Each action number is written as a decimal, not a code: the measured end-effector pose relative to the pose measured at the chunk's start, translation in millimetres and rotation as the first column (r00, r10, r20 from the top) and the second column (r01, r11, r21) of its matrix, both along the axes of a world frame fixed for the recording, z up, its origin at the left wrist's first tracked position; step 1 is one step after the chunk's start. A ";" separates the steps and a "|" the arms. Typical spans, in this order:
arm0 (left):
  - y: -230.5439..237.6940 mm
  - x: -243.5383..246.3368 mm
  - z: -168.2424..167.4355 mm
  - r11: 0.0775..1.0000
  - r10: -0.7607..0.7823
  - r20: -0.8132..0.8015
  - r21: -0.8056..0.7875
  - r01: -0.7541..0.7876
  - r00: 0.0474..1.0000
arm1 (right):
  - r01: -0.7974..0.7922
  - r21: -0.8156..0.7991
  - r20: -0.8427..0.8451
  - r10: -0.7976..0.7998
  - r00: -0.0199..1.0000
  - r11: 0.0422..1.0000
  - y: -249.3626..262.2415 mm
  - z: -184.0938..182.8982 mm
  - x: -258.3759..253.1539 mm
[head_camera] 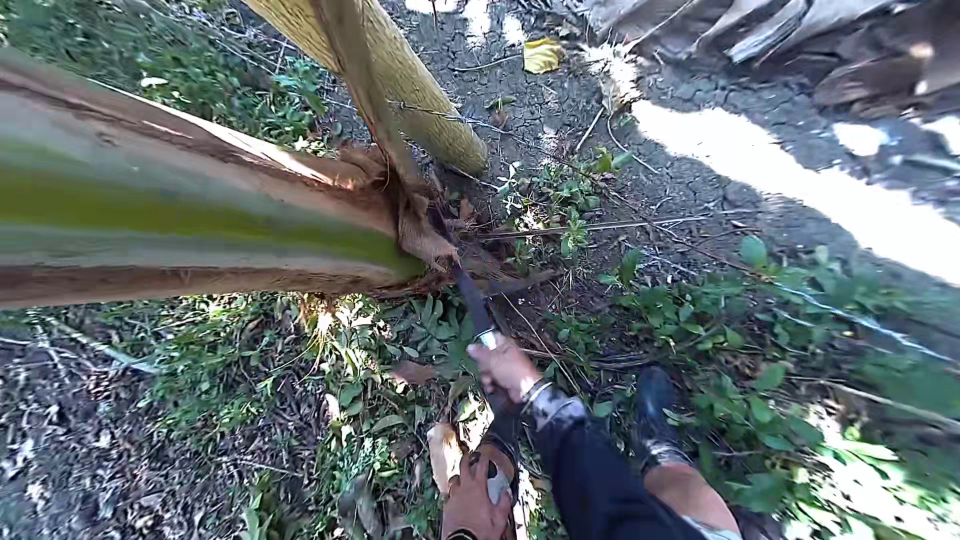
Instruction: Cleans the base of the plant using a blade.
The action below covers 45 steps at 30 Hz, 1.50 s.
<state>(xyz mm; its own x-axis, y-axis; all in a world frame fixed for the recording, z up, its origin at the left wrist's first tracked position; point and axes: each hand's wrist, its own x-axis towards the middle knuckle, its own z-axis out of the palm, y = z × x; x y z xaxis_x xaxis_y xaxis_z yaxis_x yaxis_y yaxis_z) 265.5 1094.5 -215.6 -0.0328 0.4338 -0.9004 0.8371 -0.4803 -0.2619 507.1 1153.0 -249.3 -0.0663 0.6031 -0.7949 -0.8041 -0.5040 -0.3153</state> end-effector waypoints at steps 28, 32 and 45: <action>-4.4 14.0 -1.9 0.999 -0.026 -0.043 -0.047 0.024 0.999 | -0.158 0.005 0.059 0.157 0.986 0.987 -37.8 -0.1 90.4; 3.1 25.7 4.9 0.999 -0.030 -0.049 -0.028 0.028 0.998 | 0.080 -0.001 -0.118 -0.079 0.990 0.997 1.5 -0.1 -16.5; -2.8 16.6 -8.1 0.997 -0.055 -0.053 -0.058 0.052 0.997 | 0.040 -0.223 0.267 0.022 0.963 0.974 -149.9 -15.0 55.8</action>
<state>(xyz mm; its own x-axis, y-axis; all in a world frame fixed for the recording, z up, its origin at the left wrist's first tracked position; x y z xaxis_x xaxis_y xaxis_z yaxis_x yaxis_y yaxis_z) 282.1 1091.7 -223.7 -0.0610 0.3847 -0.9210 0.7948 -0.5395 -0.2779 562.9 1003.2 -264.4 0.1711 0.4064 -0.8975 -0.7111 -0.5796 -0.3980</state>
